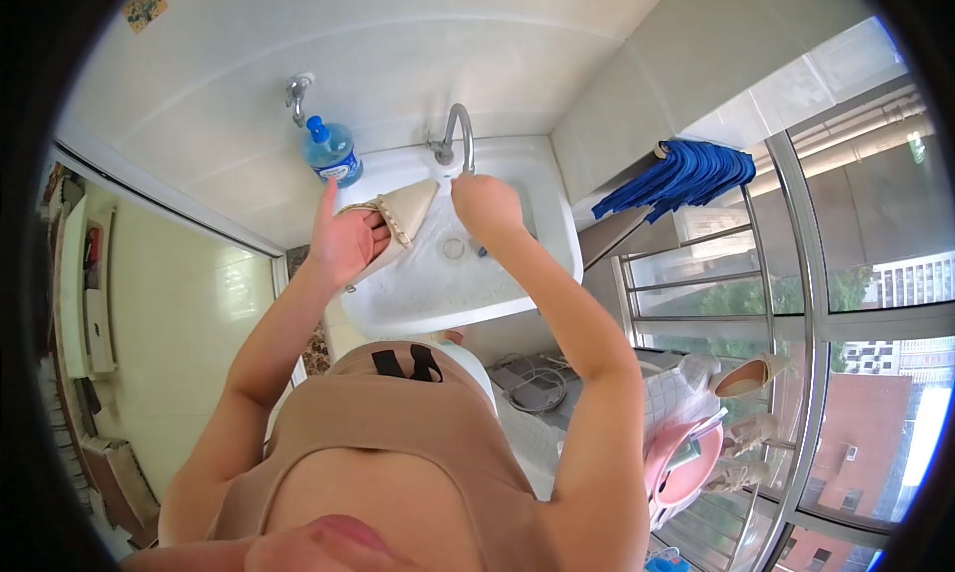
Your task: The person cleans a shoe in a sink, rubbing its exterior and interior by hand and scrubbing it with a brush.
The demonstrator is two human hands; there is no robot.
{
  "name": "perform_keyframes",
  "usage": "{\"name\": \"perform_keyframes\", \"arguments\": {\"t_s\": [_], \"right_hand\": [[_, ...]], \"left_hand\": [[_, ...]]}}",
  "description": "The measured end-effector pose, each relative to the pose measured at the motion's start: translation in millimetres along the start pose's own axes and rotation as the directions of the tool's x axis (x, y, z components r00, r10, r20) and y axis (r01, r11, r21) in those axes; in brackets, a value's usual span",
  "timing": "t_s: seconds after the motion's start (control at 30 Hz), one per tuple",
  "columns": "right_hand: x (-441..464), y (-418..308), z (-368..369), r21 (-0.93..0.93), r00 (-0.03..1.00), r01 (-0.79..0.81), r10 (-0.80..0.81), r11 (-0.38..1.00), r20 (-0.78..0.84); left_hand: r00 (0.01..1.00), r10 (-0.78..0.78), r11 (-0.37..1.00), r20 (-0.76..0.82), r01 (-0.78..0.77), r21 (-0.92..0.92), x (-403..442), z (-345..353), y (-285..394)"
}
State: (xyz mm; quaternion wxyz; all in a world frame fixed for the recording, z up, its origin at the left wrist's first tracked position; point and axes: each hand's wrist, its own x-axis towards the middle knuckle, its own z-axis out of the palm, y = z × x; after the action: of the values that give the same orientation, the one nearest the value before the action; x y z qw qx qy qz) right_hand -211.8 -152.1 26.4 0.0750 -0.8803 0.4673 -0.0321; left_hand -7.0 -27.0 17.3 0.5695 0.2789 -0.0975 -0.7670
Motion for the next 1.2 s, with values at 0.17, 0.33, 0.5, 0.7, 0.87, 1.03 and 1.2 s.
{"name": "perform_keyframes", "arguments": {"t_s": [0.17, 0.33, 0.5, 0.7, 0.87, 1.03, 1.2], "right_hand": [[-22.3, -2.4, -1.8, 0.071, 0.613, 0.600, -0.401, 0.797, -0.681], [12.8, 7.3, -4.6, 0.099, 0.618, 0.694, -0.520, 0.713, -0.589], [34.0, 12.2, 4.7, 0.455, 0.966, 0.237, -0.159, 0.858, -0.203], [12.2, -26.7, 11.4, 0.497, 0.757, 0.525, -0.112, 0.691, -0.644], [67.3, 16.1, 11.7, 0.528, 0.992, 0.092, -0.030, 0.844, -0.125], [19.1, 1.5, 32.9, 0.782, 0.810, 0.344, 0.258, 0.520, -0.527], [-20.0, -50.1, 31.9, 0.550, 0.725, 0.639, -0.181, 0.538, -0.665]], "left_hand": [[0.996, 0.010, 0.994, 0.092, 0.000, -0.107, 14.6, -0.6, -6.1], [0.995, -0.070, 0.987, 0.071, 0.079, -0.138, 24.3, 21.3, -15.4], [0.999, -0.006, 0.994, -0.039, 0.002, -0.105, 23.1, 41.8, -13.7], [0.991, 0.046, 0.988, 0.123, -0.027, -0.155, 27.5, 21.0, -12.3], [0.958, 0.071, 0.949, 0.277, 0.021, -0.315, 37.7, -10.1, -15.9], [0.953, 0.302, 0.834, 0.011, -0.259, -0.487, 37.2, 13.9, 3.3], [0.935, 0.352, 0.733, 0.038, -0.250, -0.633, 55.7, 4.9, 3.8]]}}
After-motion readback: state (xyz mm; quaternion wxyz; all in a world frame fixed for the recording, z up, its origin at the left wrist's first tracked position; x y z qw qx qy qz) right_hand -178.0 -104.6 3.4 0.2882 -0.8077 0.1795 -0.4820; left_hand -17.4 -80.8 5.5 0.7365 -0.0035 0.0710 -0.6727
